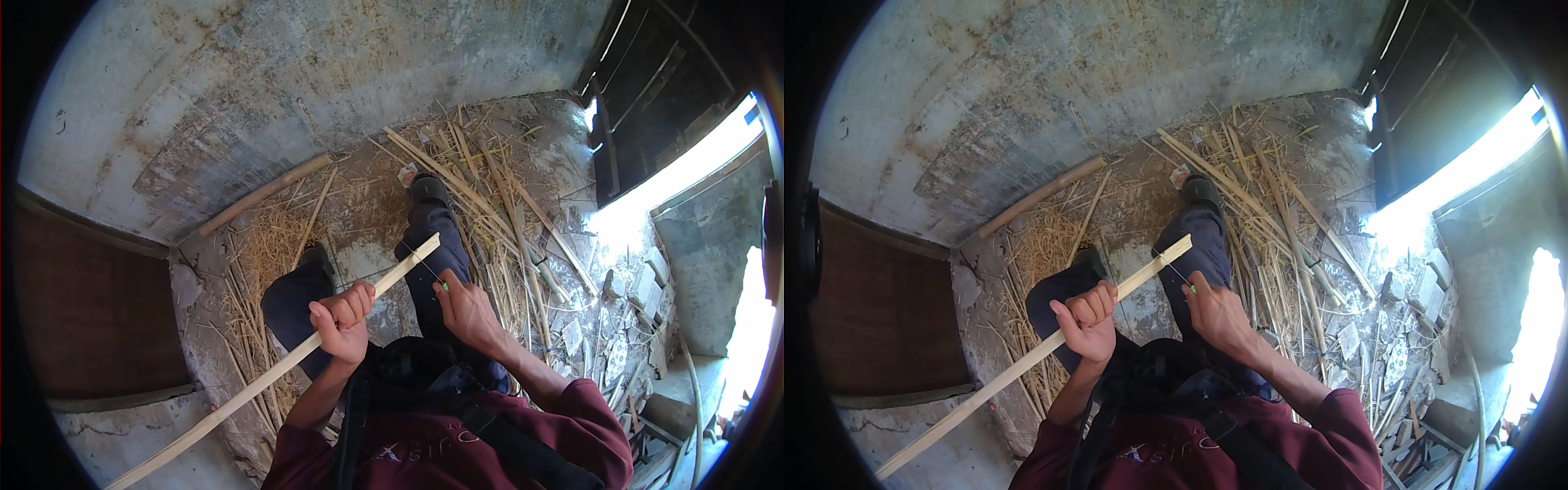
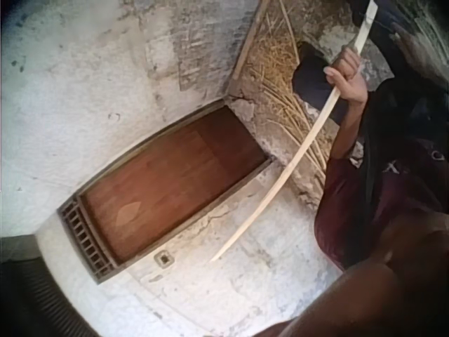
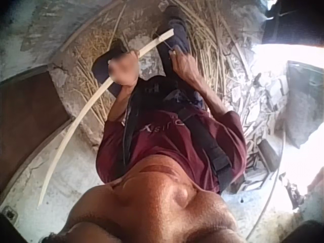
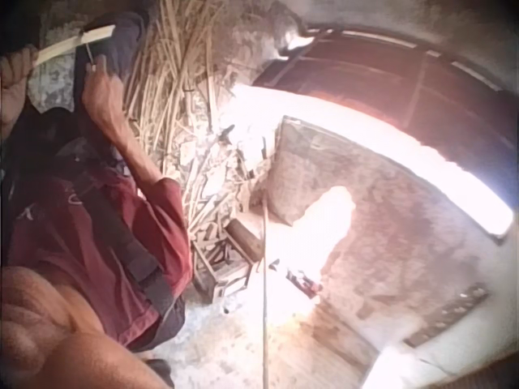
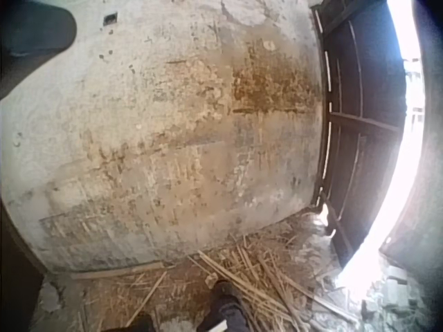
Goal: The person uses a knife to shave layers off of pieces of bamboo by hand while sitting on the floor.
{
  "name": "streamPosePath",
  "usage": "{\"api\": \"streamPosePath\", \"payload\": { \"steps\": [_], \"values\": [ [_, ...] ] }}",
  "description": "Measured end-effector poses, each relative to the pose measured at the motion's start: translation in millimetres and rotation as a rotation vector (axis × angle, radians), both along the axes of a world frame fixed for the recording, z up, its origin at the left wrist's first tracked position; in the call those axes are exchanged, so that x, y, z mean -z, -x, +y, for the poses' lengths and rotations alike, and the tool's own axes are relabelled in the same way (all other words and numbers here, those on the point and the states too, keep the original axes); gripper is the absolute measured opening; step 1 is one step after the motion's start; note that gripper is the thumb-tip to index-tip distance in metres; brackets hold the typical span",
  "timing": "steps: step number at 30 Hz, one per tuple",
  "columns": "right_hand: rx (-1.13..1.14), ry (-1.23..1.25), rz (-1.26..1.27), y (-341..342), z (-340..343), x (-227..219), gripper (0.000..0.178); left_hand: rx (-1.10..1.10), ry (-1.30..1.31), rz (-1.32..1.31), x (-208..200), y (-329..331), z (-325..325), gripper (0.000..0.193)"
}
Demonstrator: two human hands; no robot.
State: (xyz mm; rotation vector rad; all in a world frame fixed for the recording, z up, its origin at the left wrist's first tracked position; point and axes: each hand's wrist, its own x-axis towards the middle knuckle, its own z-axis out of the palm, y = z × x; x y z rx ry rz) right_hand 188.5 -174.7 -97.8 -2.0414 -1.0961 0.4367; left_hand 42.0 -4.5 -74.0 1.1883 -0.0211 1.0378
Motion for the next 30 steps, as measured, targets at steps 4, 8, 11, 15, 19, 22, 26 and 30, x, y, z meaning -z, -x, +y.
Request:
{"api": "streamPosePath", "payload": {
  "steps": [4,8,11,15,19,22,26,30],
  "values": [
    [-0.001,0.024,-0.054,2,1,-4,0.019,0.002,0.005,-0.013,4,1,-1,0.067],
    [-0.037,0.004,-0.078,2,1,2,0.02,-0.001,-0.021,-0.021,6,1,-4,0.067],
    [-0.041,0.007,-0.072,0,2,3,0.021,0.007,-0.061,-0.021,5,1,-4,0.068],
    [-0.019,0.011,-0.075,-3,1,2,0.02,0.03,-0.138,-0.009,4,-3,-9,0.067],
    [-0.036,0.016,-0.004,-8,3,-2,0.021,0.035,-0.226,0.016,0,-1,-8,0.068],
    [-0.125,-0.072,0.137,-24,-3,2,0.026,0.051,-0.228,0.031,-5,2,-3,0.068],
    [-0.185,-0.129,0.493,-34,-6,9,0.028,0.083,-0.253,0.052,-9,3,4,0.07],
    [-0.071,-0.139,0.369,-22,-6,-1,0.026,0.095,-0.308,0.082,-10,4,2,0.075]
  ]
}}
